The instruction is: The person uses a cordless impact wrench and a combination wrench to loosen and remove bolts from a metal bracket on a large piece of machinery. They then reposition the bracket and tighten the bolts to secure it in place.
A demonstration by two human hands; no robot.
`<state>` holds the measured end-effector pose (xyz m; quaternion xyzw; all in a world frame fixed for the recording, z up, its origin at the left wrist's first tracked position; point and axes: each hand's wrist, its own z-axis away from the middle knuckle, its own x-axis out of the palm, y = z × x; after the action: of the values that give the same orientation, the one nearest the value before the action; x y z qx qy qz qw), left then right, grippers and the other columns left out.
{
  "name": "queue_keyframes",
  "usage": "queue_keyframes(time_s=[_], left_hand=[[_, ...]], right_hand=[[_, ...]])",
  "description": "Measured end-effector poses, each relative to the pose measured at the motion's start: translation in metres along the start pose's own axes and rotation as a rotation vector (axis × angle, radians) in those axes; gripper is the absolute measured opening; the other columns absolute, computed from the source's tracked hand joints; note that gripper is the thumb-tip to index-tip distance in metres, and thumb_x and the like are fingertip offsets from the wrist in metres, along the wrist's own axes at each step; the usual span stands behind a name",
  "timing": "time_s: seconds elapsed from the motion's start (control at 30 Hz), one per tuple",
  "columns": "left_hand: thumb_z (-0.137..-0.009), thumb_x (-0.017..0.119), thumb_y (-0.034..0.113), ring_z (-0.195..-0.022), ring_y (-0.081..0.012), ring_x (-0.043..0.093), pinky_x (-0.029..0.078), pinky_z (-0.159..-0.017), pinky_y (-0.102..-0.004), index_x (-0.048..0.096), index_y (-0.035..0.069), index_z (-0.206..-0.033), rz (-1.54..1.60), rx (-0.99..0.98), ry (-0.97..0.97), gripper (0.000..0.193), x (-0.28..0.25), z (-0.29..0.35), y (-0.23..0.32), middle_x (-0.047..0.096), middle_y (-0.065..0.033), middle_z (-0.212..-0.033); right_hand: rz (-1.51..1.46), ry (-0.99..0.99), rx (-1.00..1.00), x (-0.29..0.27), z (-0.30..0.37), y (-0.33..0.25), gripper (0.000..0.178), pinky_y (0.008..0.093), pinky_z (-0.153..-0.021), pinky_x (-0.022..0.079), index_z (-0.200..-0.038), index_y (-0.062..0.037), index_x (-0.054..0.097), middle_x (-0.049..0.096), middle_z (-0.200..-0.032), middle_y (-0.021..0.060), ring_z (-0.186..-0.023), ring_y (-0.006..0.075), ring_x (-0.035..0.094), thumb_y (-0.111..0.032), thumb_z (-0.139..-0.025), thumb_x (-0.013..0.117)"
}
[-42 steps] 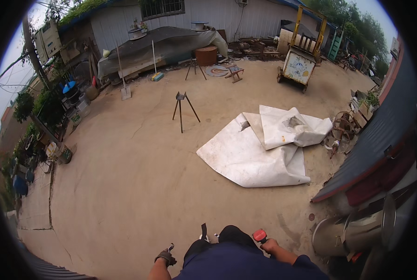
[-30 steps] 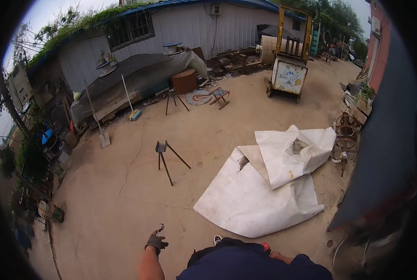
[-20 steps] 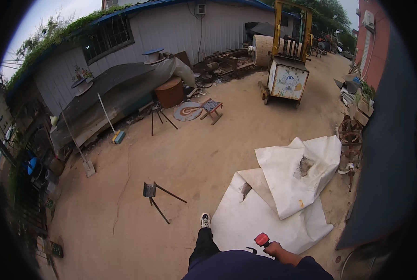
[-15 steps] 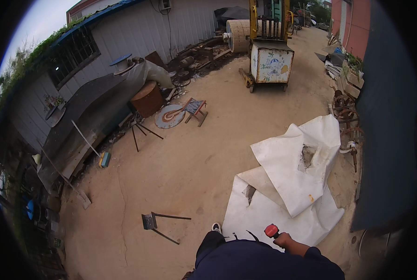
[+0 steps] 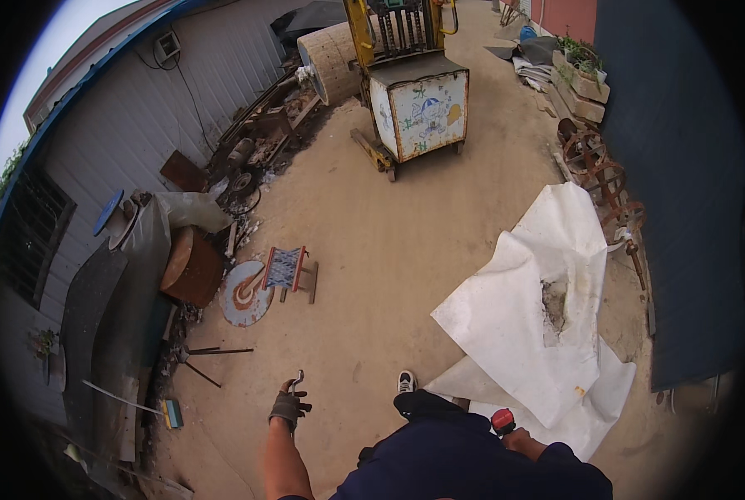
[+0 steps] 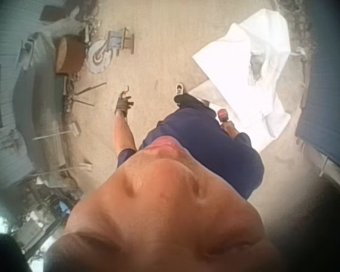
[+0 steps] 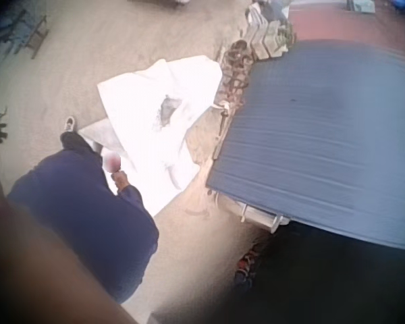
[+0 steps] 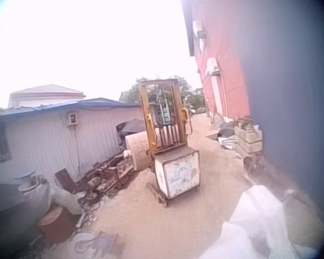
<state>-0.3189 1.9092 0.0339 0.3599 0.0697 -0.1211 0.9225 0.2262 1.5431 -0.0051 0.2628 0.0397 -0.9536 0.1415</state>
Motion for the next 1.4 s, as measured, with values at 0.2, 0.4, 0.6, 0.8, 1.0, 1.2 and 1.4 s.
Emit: queue_keyframes(time_s=[0.2, 0.4, 0.6, 0.8, 1.0, 1.2, 1.4], left_hand=[[-0.092, 0.065, 0.006, -0.078, -0.0305, 0.073, 0.057, -0.057, -0.0416, 0.029, 0.026, -0.154, -0.152, -0.319, -0.297, 0.074, 0.091, -0.132, 0.067, 0.066, -0.0183, -0.126], [-0.096, 0.066, 0.02, -0.086, -0.0296, 0.073, 0.059, -0.064, -0.0428, 0.023, 0.02, -0.16, -0.75, -0.412, -0.429, 0.077, 0.177, -0.291, 0.135, 0.074, -0.0167, -0.109], [-0.099, 0.06, 0.017, -0.088, -0.0309, 0.073, 0.058, -0.064, -0.0438, 0.021, 0.022, -0.16, -0.814, -0.392, -0.528, 0.073, 0.323, -0.493, 0.363, 0.074, -0.0189, -0.108], [-0.097, 0.051, -0.001, -0.076, -0.0246, 0.067, 0.056, -0.062, -0.0372, 0.029, 0.024, -0.159, -0.819, -0.06, -0.834, 0.071, 0.633, -0.546, 0.718, 0.065, -0.0226, -0.125], [-0.095, 0.057, 0.003, -0.085, -0.0221, 0.069, 0.052, -0.059, -0.0304, 0.043, 0.018, -0.148, -0.485, 0.082, -1.032, 0.056, 0.925, -0.572, 0.908, 0.058, -0.0126, -0.136], [-0.1, 0.059, 0.023, -0.094, -0.0236, 0.072, 0.051, -0.061, -0.0286, 0.041, 0.017, -0.148, -0.172, 0.24, -1.282, 0.052, 1.149, -0.549, 1.031, 0.057, -0.0115, -0.138], [-0.104, 0.054, 0.039, -0.084, -0.0204, 0.072, 0.051, -0.056, -0.0285, 0.046, 0.018, -0.149, -0.156, 0.242, -1.277, 0.05, 1.361, -0.598, 1.179, 0.062, -0.0109, -0.133]], right_hand=[[-0.296, -0.034, 0.022, -0.111, -0.049, -0.168, 0.026, 0.0357, -0.059, 0.059, -0.084, 0.0049, 0.071, 0.071, -0.073, 0.0146, -0.061, 0.0235, 0.07, -0.02, -0.079, 0.07], [-0.292, -0.005, 0.023, -0.238, -0.135, -0.312, 0.029, 0.0357, -0.064, 0.059, -0.085, -0.0001, 0.073, 0.073, -0.074, 0.0137, -0.066, 0.0221, 0.072, -0.028, -0.079, 0.068], [-0.3, 0.056, 0.086, -0.346, -0.218, -0.406, 0.037, 0.0364, -0.073, 0.059, -0.091, 0.0002, 0.075, 0.074, -0.086, 0.0159, -0.081, 0.0247, 0.074, -0.033, -0.075, 0.073], [-0.422, 0.013, 0.287, -0.474, -0.283, -0.455, 0.041, 0.0364, -0.075, 0.059, -0.092, 0.0007, 0.075, 0.075, -0.091, 0.0163, -0.087, 0.0253, 0.073, -0.035, -0.073, 0.075], [-0.431, 0.046, 0.271, -0.678, -0.422, -0.515, 0.045, 0.0364, -0.078, 0.058, -0.093, 0.0011, 0.075, 0.075, -0.095, 0.0167, -0.093, 0.026, 0.073, -0.037, -0.071, 0.077], [-0.38, 0.097, 0.254, -0.931, -0.524, -0.541, 0.049, 0.0364, -0.081, 0.058, -0.095, 0.0016, 0.075, 0.076, -0.1, 0.017, -0.099, 0.0266, 0.073, -0.039, -0.069, 0.078], [-0.632, 0.216, 0.193, -1.185, -0.679, -0.611, 0.02, 0.0351, -0.053, 0.055, -0.079, 0.0046, 0.071, 0.07, -0.071, 0.015, -0.053, 0.0209, 0.065, -0.014, -0.073, 0.075]])
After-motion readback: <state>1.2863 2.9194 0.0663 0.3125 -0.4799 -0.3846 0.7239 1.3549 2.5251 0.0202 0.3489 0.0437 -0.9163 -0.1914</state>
